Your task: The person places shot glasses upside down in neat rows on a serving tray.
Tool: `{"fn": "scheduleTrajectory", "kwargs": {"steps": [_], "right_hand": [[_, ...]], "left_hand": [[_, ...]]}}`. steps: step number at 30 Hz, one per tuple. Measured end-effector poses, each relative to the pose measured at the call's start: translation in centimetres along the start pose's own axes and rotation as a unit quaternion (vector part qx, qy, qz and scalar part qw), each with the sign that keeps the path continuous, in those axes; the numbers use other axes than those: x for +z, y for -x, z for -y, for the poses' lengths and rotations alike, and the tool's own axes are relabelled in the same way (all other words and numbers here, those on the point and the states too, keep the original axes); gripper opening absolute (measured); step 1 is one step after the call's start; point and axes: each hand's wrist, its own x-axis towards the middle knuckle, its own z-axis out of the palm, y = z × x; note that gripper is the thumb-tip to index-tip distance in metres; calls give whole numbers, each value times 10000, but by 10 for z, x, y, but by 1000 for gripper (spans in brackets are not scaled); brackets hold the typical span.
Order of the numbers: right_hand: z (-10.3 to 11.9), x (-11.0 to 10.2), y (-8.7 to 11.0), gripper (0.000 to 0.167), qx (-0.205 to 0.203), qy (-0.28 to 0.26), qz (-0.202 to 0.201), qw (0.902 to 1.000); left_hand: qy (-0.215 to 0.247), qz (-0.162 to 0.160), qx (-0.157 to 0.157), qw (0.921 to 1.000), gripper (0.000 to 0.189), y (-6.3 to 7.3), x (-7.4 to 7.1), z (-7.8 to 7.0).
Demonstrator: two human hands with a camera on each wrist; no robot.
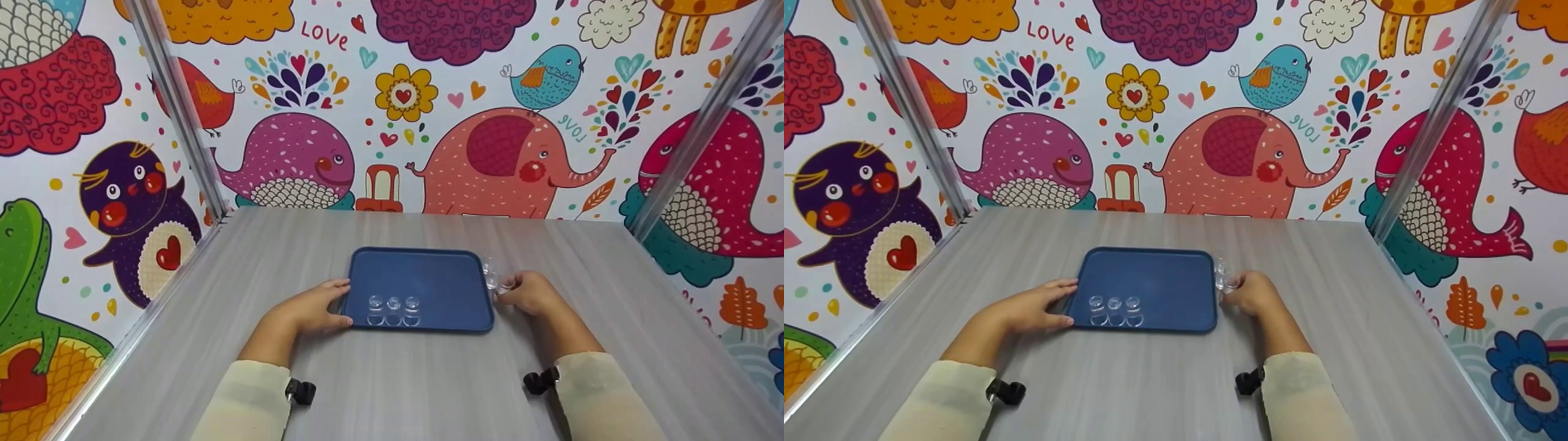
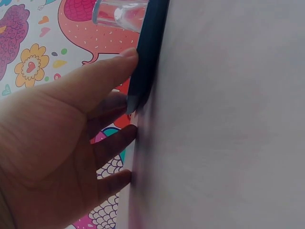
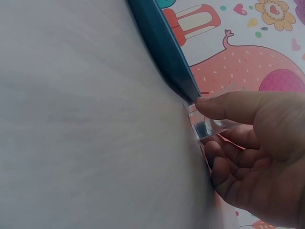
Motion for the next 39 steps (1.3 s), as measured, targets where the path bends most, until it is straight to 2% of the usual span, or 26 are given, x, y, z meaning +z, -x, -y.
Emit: {"fn": "scheduleTrajectory", "kwargs": {"steps": [9,15,18,23,30,39], "right_hand": [[5,-12,1,33,290,24,154,9995],[15,-29,8,44,748,-278,109,9968],[21,-34,11,44,775,-517,63,9956],[32,-35,14,41,636,-900,-207,9937],[44,-25,17,41,261,-1228,-658,9899],[69,-4,25,42,-174,-1452,-430,9883]], "left_hand": [[37,-34,18,10000,80,0,0,1],[-35,-1,-22,10000,80,0,0,1],[-50,3,-41,10000,80,0,0,0],[-20,-11,-39,10000,80,1,0,0],[42,-16,-118,9999,80,1,0,-1],[24,-24,-105,9999,81,0,1,0]]}}
